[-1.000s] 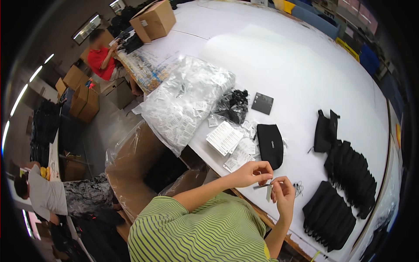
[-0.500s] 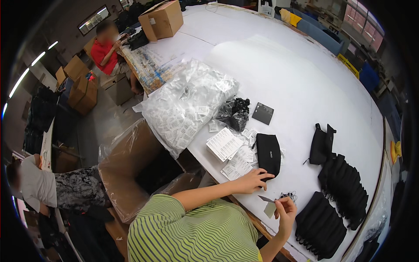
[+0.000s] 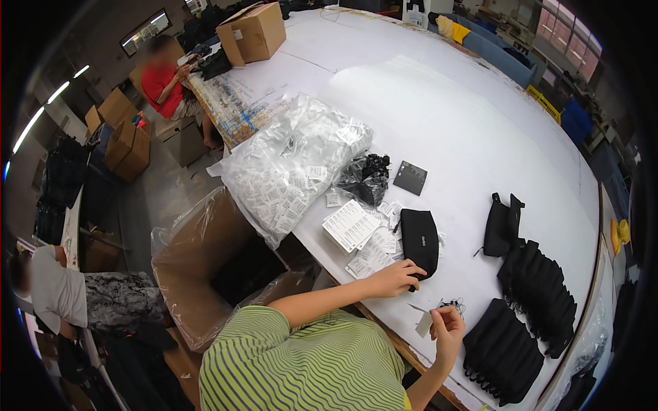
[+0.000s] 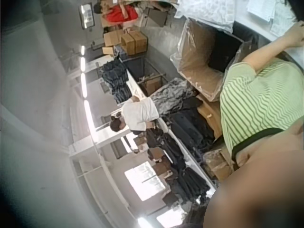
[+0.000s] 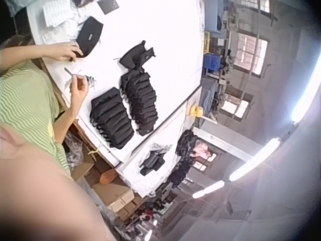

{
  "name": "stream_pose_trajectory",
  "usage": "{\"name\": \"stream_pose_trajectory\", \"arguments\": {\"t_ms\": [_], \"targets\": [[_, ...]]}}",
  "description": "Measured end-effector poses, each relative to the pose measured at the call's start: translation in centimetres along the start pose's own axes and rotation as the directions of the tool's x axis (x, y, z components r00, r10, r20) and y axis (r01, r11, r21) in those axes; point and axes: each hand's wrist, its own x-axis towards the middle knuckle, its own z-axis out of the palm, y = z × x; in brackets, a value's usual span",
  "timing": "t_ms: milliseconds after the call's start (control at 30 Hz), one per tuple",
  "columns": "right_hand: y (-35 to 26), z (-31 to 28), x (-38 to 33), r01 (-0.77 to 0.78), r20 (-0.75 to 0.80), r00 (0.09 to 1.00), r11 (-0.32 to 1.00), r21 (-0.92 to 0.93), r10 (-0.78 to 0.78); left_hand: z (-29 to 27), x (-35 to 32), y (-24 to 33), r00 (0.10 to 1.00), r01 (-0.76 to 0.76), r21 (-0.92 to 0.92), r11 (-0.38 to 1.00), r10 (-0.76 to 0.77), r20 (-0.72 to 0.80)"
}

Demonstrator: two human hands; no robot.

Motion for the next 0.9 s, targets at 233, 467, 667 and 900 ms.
{"name": "stream_pose_trajectory", "arguments": {"t_ms": [233, 467, 667, 900], "targets": [[1.6, 1.7, 1.1, 0.1, -0.179, 0.967, 0.917, -0.386, -0.181, -0.9, -0.1, 3.6, 0.97, 0.055, -0.195, 0.979, -0.099, -0.223], [1.6, 3.4, 1.3, 0.153, -0.104, 0.963, 0.823, -0.547, -0.248, -1.8, -0.5, 5.0, 0.833, 0.471, -0.363, 0.804, -0.541, -0.118], [1.4, 3.5, 0.9, 0.141, -0.119, 0.962, 0.82, -0.554, -0.245, -2.1, -0.8, 5.2, 0.848, 0.468, -0.459, 0.755, -0.53, -0.009], [1.9, 3.0, 0.9, 0.06, -0.118, 0.984, 0.871, -0.487, -0.134, -2.9, -0.8, 5.9, 0.878, 0.446, -0.481, 0.755, -0.474, 0.07]]}}
